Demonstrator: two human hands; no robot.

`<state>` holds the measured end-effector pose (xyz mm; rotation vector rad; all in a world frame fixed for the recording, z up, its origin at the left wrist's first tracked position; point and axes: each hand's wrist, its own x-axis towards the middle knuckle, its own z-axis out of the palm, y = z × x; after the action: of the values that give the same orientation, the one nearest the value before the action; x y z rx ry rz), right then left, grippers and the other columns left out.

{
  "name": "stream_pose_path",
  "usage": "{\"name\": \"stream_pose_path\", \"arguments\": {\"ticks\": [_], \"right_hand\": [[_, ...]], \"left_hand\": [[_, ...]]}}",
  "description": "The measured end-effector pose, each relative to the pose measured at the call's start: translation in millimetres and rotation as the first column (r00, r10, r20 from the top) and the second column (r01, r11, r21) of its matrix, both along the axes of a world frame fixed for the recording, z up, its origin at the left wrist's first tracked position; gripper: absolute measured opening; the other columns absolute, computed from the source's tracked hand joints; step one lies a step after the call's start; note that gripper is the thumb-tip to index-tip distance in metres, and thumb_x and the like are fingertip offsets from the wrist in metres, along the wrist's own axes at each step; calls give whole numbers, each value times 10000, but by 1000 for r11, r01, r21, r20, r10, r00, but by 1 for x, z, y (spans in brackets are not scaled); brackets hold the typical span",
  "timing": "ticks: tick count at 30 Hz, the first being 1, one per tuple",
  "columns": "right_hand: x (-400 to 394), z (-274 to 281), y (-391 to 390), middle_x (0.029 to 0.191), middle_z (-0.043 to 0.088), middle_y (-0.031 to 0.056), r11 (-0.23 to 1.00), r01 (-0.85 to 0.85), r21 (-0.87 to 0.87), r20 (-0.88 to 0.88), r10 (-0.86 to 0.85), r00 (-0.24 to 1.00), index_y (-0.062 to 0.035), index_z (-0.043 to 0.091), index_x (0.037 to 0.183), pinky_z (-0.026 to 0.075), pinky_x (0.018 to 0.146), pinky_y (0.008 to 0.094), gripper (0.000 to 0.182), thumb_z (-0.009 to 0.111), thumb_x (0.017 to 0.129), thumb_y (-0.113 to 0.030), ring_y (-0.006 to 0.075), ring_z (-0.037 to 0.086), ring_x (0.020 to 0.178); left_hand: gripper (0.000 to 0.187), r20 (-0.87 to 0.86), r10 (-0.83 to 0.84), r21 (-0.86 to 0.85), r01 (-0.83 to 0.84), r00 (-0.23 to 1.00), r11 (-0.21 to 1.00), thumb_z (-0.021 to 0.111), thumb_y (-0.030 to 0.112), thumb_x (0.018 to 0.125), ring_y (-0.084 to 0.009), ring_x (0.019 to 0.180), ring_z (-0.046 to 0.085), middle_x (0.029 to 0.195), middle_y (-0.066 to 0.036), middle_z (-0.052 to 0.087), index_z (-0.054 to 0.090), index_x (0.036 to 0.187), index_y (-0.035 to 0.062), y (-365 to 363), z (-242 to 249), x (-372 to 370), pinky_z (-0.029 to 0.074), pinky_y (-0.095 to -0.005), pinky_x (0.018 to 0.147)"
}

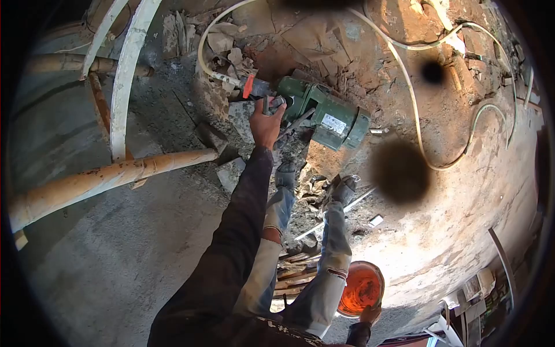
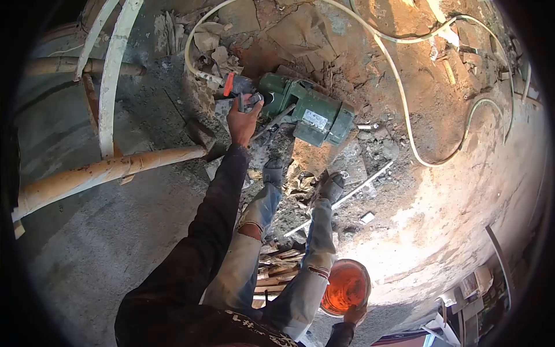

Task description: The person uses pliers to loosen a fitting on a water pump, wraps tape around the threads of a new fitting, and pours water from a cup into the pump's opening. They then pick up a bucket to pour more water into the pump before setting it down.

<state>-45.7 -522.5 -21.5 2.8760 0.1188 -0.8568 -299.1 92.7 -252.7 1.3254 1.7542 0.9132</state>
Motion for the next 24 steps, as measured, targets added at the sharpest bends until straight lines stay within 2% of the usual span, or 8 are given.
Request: {"name": "stream_pose_path", "arguments": {"ticks": [4,6,9,13,18,22,23,24], "right_hand": [[3,1,-60,899,671,251,976,-171,135,111,157,981,74,588,1202,548,701,511,491,522,737,-69,405,668,762],[-6,24,11,833,646,223,885,411,219,-43,-412,910,89,591,1166,584,447,467,448,547,762,-99,346,640,573],[-7,19,3,836,630,193,859,430,276,-48,-435,899,102,570,1199,534,298,368,489,528,745,-76,246,575,458],[-23,33,27,827,635,189,839,437,325,-68,-440,895,84,582,1205,536,304,371,475,549,767,-96,243,579,469],[-46,39,-27,973,687,252,957,211,197,52,-225,973,78,606,1200,476,824,488,517,581,734,-146,377,674,897],[-75,69,-50,861,655,207,810,473,346,-22,-497,868,10,507,1313,503,352,382,527,568,795,-66,283,620,526],[-74,95,-30,893,648,202,813,525,252,-59,-528,847,2,502,1331,561,508,389,531,561,807,-56,274,643,640],[-87,71,-83,931,620,205,810,462,362,6,-497,868,11,484,1267,541,766,417,497,596,784,-31,312,645,849]], "left_hand": [[345,-121,-36,6,37,992,999,813,216,769,-268,912,662,975,-110,695,666,1039,59,1,1,7,508,-395,793],[356,-175,-26,25,31,984,999,813,245,746,-345,923,669,965,-141,698,671,1027,79,3,4,10,509,-443,800],[354,-245,-25,-33,18,969,999,809,233,731,-350,925,658,967,-135,686,675,1021,80,6,16,14,505,-460,824],[502,-328,-96,-74,75,940,994,818,231,717,-360,1039,615,1124,-151,639,617,1150,75,8,2,13,495,-455,892],[1156,-281,-77,-131,42,956,991,903,276,627,-400,1318,429,1453,-272,377,199,1505,9,-5,41,18,387,-450,1079],[1051,-176,-74,10,77,982,997,857,418,716,-434,1161,549,1312,-304,507,265,1433,-73,-32,35,-5,438,-455,1009],[1014,-44,-69,-109,64,997,992,791,528,758,-435,1176,548,1312,-313,510,299,1418,-65,-48,76,3,447,-464,984],[976,-311,-183,-263,100,933,960,704,604,803,-435,1200,541,1301,-322,523,320,1405,-62,-54,97,-5,445,-471,981]]}}
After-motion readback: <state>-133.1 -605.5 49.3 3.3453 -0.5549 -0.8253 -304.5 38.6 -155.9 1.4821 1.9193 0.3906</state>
